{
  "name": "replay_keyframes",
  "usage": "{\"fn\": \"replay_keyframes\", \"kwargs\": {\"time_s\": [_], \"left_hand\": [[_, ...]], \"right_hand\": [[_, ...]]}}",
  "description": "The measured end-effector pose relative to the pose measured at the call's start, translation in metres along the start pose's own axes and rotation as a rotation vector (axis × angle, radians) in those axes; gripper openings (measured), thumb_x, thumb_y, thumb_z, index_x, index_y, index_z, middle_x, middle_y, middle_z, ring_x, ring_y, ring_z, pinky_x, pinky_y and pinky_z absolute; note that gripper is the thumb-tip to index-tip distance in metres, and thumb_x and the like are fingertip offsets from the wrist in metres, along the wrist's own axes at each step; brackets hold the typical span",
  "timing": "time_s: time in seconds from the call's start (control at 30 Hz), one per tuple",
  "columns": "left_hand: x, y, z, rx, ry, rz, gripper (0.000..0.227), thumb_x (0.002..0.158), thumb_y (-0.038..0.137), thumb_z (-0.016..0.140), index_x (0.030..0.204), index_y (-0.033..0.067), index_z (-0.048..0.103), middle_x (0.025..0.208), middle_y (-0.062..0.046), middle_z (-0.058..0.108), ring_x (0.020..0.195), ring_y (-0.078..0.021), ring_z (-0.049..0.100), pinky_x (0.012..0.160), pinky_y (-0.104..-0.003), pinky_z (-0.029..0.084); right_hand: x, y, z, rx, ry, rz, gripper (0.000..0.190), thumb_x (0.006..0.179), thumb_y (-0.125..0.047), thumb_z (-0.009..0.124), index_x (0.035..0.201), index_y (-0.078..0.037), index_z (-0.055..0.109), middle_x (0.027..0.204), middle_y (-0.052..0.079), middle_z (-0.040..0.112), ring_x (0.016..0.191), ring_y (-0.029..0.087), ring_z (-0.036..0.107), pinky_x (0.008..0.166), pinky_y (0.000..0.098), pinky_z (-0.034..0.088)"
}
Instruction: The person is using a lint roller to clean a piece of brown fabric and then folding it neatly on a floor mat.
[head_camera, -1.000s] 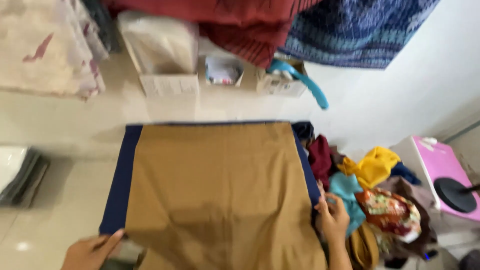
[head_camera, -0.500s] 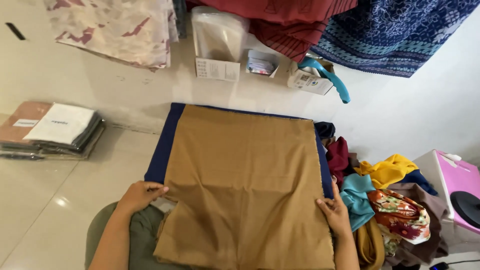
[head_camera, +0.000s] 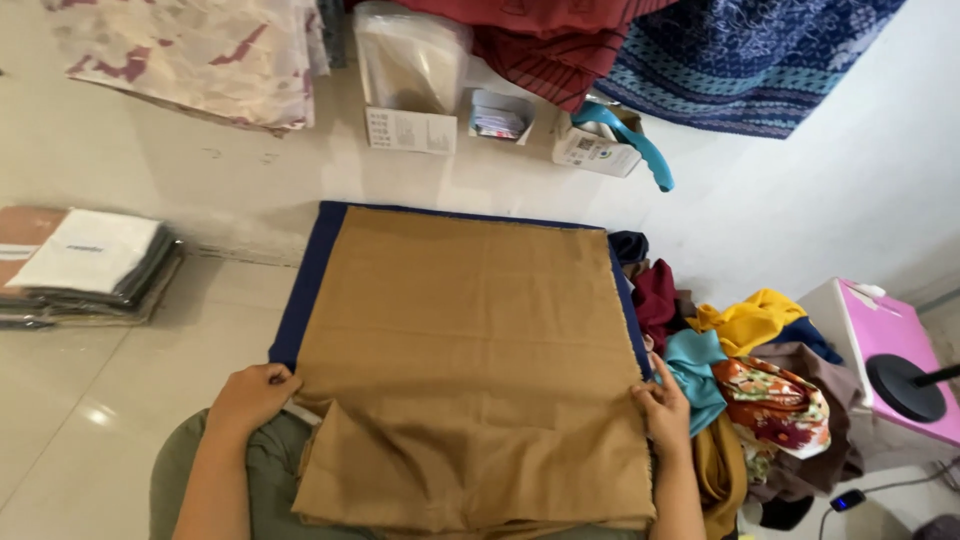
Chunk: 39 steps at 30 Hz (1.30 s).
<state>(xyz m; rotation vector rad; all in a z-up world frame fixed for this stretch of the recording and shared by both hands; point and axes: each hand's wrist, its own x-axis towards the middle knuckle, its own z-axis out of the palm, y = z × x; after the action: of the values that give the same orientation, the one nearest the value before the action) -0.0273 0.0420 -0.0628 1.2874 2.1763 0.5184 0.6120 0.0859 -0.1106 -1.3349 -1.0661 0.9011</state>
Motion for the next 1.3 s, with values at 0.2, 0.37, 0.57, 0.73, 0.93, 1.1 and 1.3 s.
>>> {"fn": "replay_keyframes", "kwargs": {"time_s": [0.2, 0.37, 0.57, 0.73, 0.93, 1.1, 1.3], "left_hand": [[-0.001, 0.023, -0.005, 0.227, 0.23, 0.096, 0.028, 0.085, 0.048, 0.072, 0.091, 0.0209, 0.075, 0.097, 0.002, 0.074, 0.092, -0.0236, 0.07, 0.081, -0.038, 0.056], [0.035, 0.098, 0.034, 0.335, 0.4, 0.616, 0.041, 0.092, 0.051, 0.065, 0.125, 0.026, 0.071, 0.13, -0.006, 0.069, 0.132, -0.0276, 0.063, 0.107, -0.04, 0.054], [0.079, 0.123, 0.072, 0.478, 0.013, 0.61, 0.065, 0.107, 0.057, 0.031, 0.163, 0.0228, 0.03, 0.171, -0.008, 0.023, 0.158, -0.0368, 0.016, 0.128, -0.054, 0.018], [0.109, 0.087, 0.085, 0.355, 0.161, 0.728, 0.072, 0.097, 0.064, 0.041, 0.156, 0.0226, 0.038, 0.166, 0.003, 0.032, 0.156, -0.0229, 0.022, 0.124, -0.039, 0.02], [0.138, 0.118, 0.098, 0.398, 0.296, 0.797, 0.07, 0.096, 0.062, 0.044, 0.151, 0.0191, 0.045, 0.167, -0.004, 0.031, 0.154, -0.038, 0.026, 0.121, -0.05, 0.027], [0.185, 0.162, 0.115, 0.428, 0.192, 0.834, 0.07, 0.097, 0.063, 0.039, 0.156, 0.0261, 0.039, 0.166, 0.004, 0.032, 0.155, -0.0313, 0.021, 0.123, -0.048, 0.02], [0.253, 0.125, 0.067, 0.485, 0.327, 0.743, 0.07, 0.092, 0.065, 0.044, 0.15, 0.0256, 0.048, 0.161, 0.003, 0.042, 0.146, -0.0233, 0.04, 0.117, -0.043, 0.033]], "right_hand": [[0.009, -0.04, 0.039, -0.69, 0.057, -0.561, 0.04, 0.082, -0.011, 0.071, 0.122, -0.011, 0.071, 0.102, 0.005, 0.058, 0.091, 0.023, 0.053, 0.082, 0.0341, 0.045], [-0.021, -0.14, 0.195, -0.928, -0.421, -0.381, 0.05, 0.095, -0.061, 0.057, 0.133, -0.032, 0.072, 0.125, 0.007, 0.075, 0.117, 0.036, 0.068, 0.101, 0.0491, 0.05], [0.032, -0.064, 0.242, -1.174, -0.882, -0.701, 0.062, 0.107, -0.059, 0.027, 0.159, -0.027, 0.039, 0.169, 0.006, 0.029, 0.155, 0.037, 0.022, 0.121, 0.066, 0.012], [0.116, -0.055, 0.108, -1.209, -0.144, -0.361, 0.051, 0.094, -0.056, 0.048, 0.138, -0.033, 0.063, 0.152, -0.01, 0.049, 0.142, 0.02, 0.039, 0.112, 0.0524, 0.016], [0.074, -0.184, 0.19, -0.939, -0.306, -0.764, 0.051, 0.07, -0.025, 0.079, 0.12, -0.014, 0.072, 0.122, 0.006, 0.07, 0.111, 0.032, 0.06, 0.099, 0.0449, 0.045], [0.104, -0.055, 0.269, -1.05, -0.711, -1.102, 0.063, 0.101, -0.059, 0.04, 0.153, -0.024, 0.048, 0.162, 0.005, 0.042, 0.148, 0.031, 0.035, 0.112, 0.0634, 0.021], [0.258, 0.023, 0.152, -1.253, -0.324, -0.797, 0.051, 0.094, -0.046, 0.056, 0.143, -0.031, 0.055, 0.159, -0.002, 0.038, 0.144, 0.028, 0.037, 0.107, 0.0615, 0.032]]}}
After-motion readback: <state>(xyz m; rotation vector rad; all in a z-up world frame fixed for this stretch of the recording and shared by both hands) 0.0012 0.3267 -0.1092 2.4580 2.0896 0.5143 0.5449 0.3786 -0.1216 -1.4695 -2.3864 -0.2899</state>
